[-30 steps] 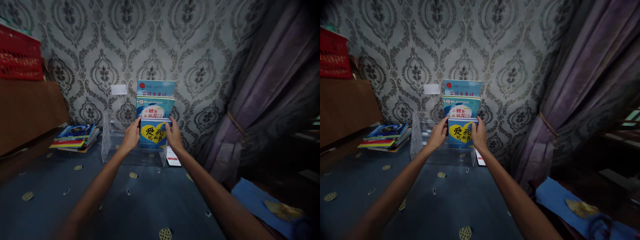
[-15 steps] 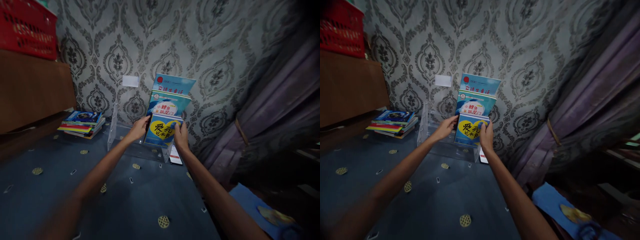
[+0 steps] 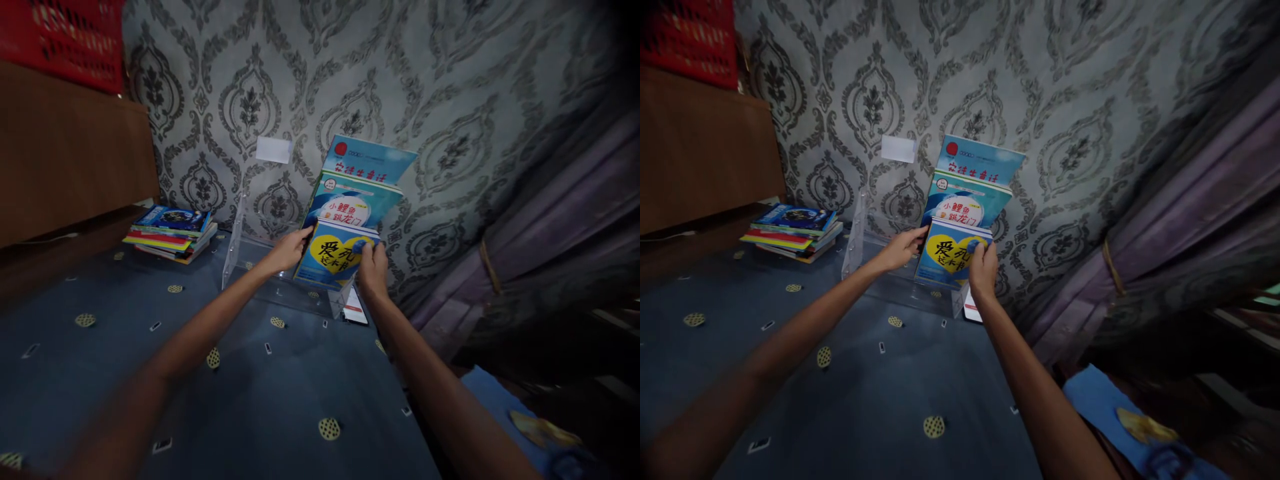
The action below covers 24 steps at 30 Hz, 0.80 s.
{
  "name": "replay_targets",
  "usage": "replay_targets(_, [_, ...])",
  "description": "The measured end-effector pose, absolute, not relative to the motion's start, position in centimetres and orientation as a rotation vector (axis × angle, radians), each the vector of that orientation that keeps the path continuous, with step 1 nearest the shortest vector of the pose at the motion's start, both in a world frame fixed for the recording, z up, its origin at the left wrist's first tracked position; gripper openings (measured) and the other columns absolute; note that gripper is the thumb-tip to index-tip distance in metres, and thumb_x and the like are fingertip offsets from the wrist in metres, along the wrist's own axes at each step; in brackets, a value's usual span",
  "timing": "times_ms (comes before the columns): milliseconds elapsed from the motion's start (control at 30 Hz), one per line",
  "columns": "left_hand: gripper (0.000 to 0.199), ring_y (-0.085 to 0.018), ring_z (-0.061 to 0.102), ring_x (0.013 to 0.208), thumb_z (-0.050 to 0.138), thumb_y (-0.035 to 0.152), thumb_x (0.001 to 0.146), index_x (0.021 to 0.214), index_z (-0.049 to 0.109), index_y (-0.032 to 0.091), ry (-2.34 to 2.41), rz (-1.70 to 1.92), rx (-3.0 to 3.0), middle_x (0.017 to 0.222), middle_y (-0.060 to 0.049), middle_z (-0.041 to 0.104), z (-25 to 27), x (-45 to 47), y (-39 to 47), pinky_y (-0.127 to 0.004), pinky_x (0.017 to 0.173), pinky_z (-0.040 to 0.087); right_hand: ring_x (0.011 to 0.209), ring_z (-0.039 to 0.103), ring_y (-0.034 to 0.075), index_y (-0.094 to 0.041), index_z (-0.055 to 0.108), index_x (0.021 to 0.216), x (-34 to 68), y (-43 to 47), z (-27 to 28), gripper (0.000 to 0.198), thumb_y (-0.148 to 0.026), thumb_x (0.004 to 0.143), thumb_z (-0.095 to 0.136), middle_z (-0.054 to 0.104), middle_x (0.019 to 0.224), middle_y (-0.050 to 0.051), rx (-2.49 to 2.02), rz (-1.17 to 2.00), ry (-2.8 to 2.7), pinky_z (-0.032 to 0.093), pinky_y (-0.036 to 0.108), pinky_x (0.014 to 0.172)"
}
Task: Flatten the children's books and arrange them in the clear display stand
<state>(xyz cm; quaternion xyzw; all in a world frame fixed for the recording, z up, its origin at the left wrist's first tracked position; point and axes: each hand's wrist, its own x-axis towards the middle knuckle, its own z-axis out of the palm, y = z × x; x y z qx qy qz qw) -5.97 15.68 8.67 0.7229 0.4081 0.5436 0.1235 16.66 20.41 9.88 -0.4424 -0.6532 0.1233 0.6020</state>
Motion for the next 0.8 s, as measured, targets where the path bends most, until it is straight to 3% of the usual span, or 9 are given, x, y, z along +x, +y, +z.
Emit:
replay_targets(233, [0.049,-0.030,0.063,0.122,0.048,0.011,0.086,0.133,0.061,0.013,1.438,1.473,2.047,0.132,-0.015,0.068,6.5,-4.9,14.4,-0.048,0.110,0.047,0.093,0.060,0.027,-0.021,0.060,0.099,16.9,20.4,9.2,0.049,-0.064,0.090,0.038,0.067,0.099,0.010,-0.979,0.336,-1.502,0.046,0.038,0.081])
replay_targets(400, [0.055,-0.031,0.061,0.126,0.046,0.008,0.085,0.139,0.056,0.010,1.545,1.483,2.065,0.135,-0.018,0.064,5.3,-3.6,13.8,-0.047,0.111,0.047,0.096,0.060,0.026,-0.019,0.062,0.103,17.4,21.1,8.7,0.050,-0.062,0.092,0.038,0.068,0.102,0.011,-0.945,0.365,-1.512,0.047,0.036,0.081])
replay_targets(800, [0.051,-0.028,0.063,0.121,0.047,0.008,0.082,0.131,0.059,0.010,1.575,1.538,2.027,0.132,-0.018,0.066,6.1,-4.2,12.4,-0.045,0.109,0.047,0.106,0.061,0.027,-0.020,0.064,0.116,17.9,19.7,8.7,0.054,-0.061,0.094,0.038,0.069,0.112,0.012,-0.872,0.419,-1.441,0.049,0.042,0.092])
